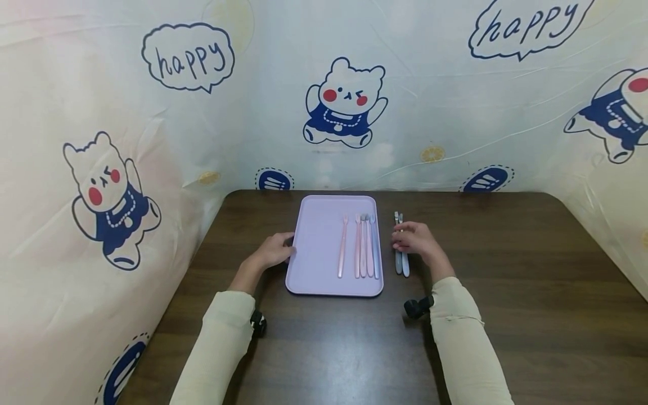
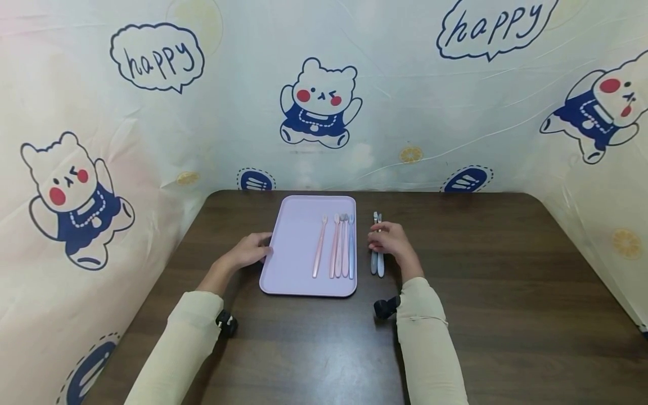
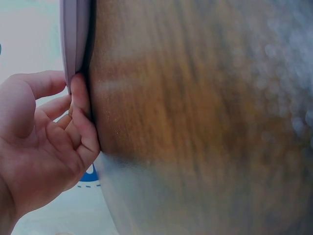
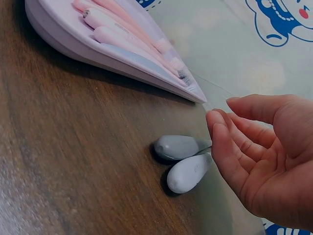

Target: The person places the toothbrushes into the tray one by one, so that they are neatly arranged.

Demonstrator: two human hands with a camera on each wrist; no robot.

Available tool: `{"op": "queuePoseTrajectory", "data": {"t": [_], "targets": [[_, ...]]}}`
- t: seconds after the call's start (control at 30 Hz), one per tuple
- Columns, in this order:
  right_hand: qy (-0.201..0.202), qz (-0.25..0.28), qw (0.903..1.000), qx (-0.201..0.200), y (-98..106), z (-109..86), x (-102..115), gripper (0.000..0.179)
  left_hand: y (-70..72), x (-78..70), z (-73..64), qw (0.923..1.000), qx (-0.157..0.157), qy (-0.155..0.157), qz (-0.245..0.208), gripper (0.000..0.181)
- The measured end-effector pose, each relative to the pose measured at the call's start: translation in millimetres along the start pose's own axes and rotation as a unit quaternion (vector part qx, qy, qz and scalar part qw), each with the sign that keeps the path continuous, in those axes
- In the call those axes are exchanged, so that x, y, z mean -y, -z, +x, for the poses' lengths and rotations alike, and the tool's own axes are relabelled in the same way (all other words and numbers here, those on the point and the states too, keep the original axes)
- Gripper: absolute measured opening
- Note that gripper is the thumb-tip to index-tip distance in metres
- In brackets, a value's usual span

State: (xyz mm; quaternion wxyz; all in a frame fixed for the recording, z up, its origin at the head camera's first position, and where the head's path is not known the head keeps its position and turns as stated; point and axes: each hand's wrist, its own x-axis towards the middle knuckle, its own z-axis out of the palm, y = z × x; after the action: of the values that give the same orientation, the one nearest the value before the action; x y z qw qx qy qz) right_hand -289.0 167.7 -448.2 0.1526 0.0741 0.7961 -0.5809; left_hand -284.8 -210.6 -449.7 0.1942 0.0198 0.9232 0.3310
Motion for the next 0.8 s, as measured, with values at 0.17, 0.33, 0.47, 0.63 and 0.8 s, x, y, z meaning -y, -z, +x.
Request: {"op": "queuePoseTrajectory", "data": {"t": [0.17,0.33,0.47,0.63,0.8], "targets": [[-0.003,0.005,1.0000,-0.007,2.7,-1.6,-0.7,0.046,0.3,-1.8,-0.6,1.0000,-0.001,-0.001,-0.005,0.060],[-0.006,0.006,0.9999,-0.012,5.5,-2.7,-3.5,0.046,0.0,-0.4,-0.2,1.0000,0.001,-0.005,-0.008,0.060],[-0.005,0.002,0.9999,-0.012,9.6,-2.9,-7.7,0.045,-0.8,0.3,-0.1,1.0000,0.000,-0.005,-0.006,0.060],[-0.009,0.008,0.9998,-0.016,14.5,-2.4,-11.8,0.044,-1.2,0.5,0.6,1.0000,0.000,-0.002,-0.004,0.060],[-0.015,0.025,0.9991,-0.030,15.9,-2.9,-15.0,0.043,-0.9,-0.1,1.3,1.0000,0.000,-0.001,-0.004,0.060]]}}
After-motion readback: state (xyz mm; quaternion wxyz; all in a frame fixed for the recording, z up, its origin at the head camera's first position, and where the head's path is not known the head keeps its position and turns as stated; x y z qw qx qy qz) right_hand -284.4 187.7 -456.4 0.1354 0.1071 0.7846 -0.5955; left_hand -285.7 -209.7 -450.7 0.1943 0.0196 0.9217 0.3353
